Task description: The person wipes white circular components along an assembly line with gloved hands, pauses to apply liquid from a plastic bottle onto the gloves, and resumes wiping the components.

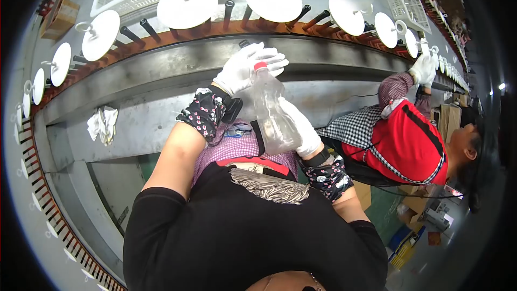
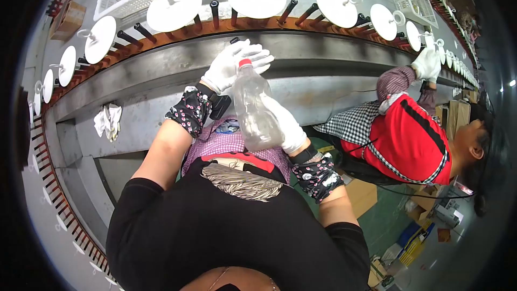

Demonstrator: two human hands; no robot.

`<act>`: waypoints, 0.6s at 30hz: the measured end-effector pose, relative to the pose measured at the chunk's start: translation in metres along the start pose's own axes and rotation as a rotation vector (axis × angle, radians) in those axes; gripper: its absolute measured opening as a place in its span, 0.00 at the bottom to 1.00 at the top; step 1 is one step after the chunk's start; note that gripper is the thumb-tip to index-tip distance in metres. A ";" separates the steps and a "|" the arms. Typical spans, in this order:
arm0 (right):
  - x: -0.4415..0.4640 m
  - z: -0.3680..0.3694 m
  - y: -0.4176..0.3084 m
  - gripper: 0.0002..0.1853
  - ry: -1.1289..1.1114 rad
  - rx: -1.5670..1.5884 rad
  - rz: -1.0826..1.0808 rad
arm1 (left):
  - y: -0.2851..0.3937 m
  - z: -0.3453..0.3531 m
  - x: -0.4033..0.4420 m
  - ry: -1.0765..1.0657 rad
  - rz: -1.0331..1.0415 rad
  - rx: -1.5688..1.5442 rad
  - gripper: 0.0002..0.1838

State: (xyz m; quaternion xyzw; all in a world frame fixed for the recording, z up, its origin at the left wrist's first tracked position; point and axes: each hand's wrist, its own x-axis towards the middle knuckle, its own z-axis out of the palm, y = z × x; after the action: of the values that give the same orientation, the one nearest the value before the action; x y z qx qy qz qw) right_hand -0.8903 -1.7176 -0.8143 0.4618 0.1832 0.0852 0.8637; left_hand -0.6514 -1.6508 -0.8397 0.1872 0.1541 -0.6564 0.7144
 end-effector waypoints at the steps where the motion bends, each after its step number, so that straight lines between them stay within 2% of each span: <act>1: 0.001 -0.004 0.000 0.21 0.081 -0.718 -0.147 | 0.000 -0.007 0.002 -0.022 -0.012 -0.004 0.31; 3: 0.001 -0.014 0.012 0.22 0.331 -1.003 -0.293 | -0.001 -0.002 0.003 0.010 -0.014 0.065 0.30; 6: 0.014 0.003 0.031 0.21 0.323 -0.947 -0.173 | 0.002 -0.021 0.006 -0.252 -0.115 -0.010 0.28; 7: 0.007 0.010 0.029 0.21 0.250 -1.172 -0.191 | -0.003 -0.008 -0.007 -0.268 -0.080 -0.024 0.26; 8: 0.005 0.005 0.008 0.19 0.312 -1.373 -0.314 | -0.005 0.014 -0.004 -0.036 -0.059 0.016 0.24; 9: -0.002 0.024 0.014 0.17 0.268 -1.502 -0.476 | 0.007 -0.001 0.006 -0.239 0.115 0.529 0.23; 11: -0.020 0.038 -0.027 0.22 0.198 -2.166 -0.658 | -0.014 0.031 0.002 -0.099 0.229 0.504 0.19; 13: -0.027 0.049 -0.046 0.33 0.269 -2.630 -0.821 | -0.003 -0.011 0.024 -0.242 0.199 0.296 0.22; 14: -0.028 0.068 -0.059 0.39 0.333 -2.722 -0.855 | 0.004 -0.004 0.045 -0.251 0.226 0.309 0.24; 15: -0.025 0.084 -0.072 0.38 0.388 -2.754 -0.853 | 0.012 0.004 0.063 -0.260 0.253 0.321 0.26; 16: -0.015 0.102 -0.083 0.37 0.416 -2.789 -0.810 | 0.000 0.030 0.061 -0.064 0.461 0.504 0.27; 17: -0.006 0.119 -0.097 0.33 0.347 -2.718 -0.872 | -0.003 0.067 0.059 -0.029 0.381 0.505 0.28; 18: -0.007 0.150 -0.090 0.31 0.302 -2.756 -0.971 | -0.003 0.083 0.068 -0.008 0.453 0.656 0.26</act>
State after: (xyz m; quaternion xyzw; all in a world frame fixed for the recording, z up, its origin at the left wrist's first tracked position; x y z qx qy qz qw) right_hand -0.8399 -1.8849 -0.8113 -0.8281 0.1792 -0.0572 0.5281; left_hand -0.6502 -1.7495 -0.7981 0.4319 -0.1117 -0.4973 0.7441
